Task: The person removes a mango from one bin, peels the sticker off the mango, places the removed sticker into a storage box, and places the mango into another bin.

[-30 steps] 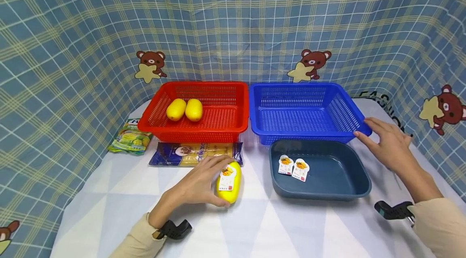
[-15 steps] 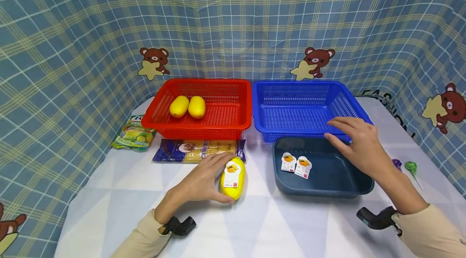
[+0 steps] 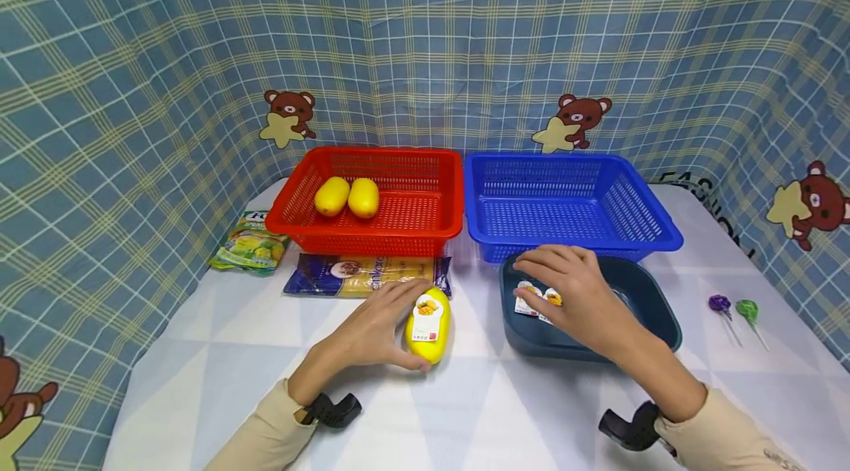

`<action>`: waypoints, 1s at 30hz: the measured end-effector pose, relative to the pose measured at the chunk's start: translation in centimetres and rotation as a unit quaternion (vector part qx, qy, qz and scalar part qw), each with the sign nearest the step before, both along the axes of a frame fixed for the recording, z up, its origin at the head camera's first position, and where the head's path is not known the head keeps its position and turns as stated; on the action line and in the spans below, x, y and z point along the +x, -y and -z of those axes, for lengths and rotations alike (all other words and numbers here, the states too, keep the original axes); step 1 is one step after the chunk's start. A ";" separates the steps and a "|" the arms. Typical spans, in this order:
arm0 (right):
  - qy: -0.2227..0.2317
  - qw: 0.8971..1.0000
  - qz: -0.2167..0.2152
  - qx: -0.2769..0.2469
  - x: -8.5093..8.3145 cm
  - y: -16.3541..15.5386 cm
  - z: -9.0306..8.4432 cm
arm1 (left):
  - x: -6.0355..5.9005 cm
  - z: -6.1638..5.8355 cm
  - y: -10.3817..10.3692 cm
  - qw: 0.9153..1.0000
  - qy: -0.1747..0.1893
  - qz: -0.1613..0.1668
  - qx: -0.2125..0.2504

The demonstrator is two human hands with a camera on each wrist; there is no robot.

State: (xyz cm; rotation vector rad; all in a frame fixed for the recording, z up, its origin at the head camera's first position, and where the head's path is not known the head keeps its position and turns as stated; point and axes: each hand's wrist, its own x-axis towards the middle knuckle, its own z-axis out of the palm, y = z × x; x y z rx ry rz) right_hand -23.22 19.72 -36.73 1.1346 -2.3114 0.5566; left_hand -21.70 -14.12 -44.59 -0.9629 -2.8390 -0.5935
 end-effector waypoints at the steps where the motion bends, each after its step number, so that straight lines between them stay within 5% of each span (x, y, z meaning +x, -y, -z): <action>1: 0.006 1.000 -0.005 0.005 0.2 0.5 0.2 | 0.0 0.0 0.0 1.000 0.001 0.000 0.000; 20: 0.000 0.991 -0.122 0.061 1.6 8.5 5.2 | 0.0 -0.1 -0.1 1.000 0.010 0.003 -0.002; 30: -0.020 0.989 -0.147 0.012 1.3 9.8 4.8 | 0.0 -0.1 0.0 1.000 -0.003 0.009 0.001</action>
